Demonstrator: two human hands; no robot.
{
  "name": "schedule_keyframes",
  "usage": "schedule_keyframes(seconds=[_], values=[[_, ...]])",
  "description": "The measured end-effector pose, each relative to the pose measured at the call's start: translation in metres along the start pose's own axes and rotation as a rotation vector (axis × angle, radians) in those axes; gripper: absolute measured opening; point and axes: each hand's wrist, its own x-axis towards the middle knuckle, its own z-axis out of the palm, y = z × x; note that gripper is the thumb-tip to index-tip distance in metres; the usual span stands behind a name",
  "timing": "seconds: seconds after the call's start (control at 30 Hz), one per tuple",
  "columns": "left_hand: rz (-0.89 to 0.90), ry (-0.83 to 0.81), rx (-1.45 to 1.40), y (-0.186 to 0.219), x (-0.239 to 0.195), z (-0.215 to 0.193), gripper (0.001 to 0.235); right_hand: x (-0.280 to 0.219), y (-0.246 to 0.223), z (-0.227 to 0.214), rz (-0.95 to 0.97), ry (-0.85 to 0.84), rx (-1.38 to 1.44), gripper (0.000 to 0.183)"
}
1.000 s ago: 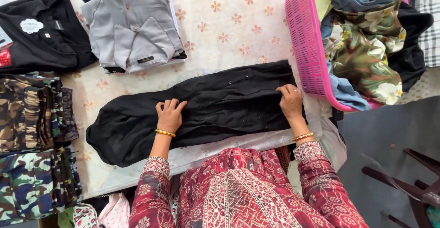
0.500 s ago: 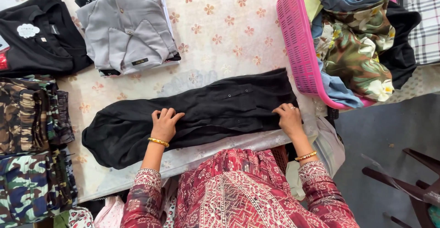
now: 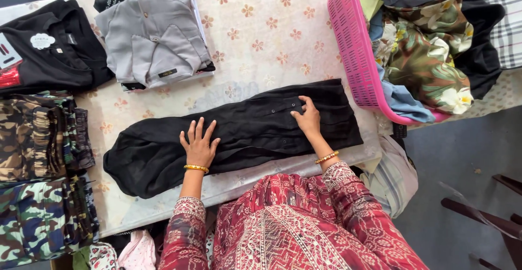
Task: The person folds a light gray shirt on a table, smoothing it and placing it on a stack. They then pick up a black shirt from a pink basket, spread it out, and fold it by hand.
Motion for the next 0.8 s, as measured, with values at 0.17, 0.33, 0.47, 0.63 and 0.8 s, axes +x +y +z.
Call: schedule_keyframes(seconds=[0.17,0.33,0.47,0.63,0.8], values=[[-0.002,-0.038,0.043,0.0,0.0,0.009,0.069,0.008,-0.003,-0.02,-0.222,0.185,-0.083,0.055],[-0.004,-0.103,0.062,0.009,0.003,0.014,0.075,0.021,0.014,-0.026,-0.238,0.11,-0.17,0.054],[-0.101,-0.011,0.024,-0.008,-0.02,0.0,0.077,-0.009,-0.006,-0.024,-0.554,0.177,-0.302,0.055],[-0.198,0.007,0.077,-0.065,-0.057,-0.008,0.078,-0.022,0.03,0.0,-0.715,0.107,-0.378,0.061],[-0.75,0.227,0.139,-0.108,-0.095,-0.011,0.086,-0.011,0.054,0.006,-0.701,0.043,-0.491,0.058]])
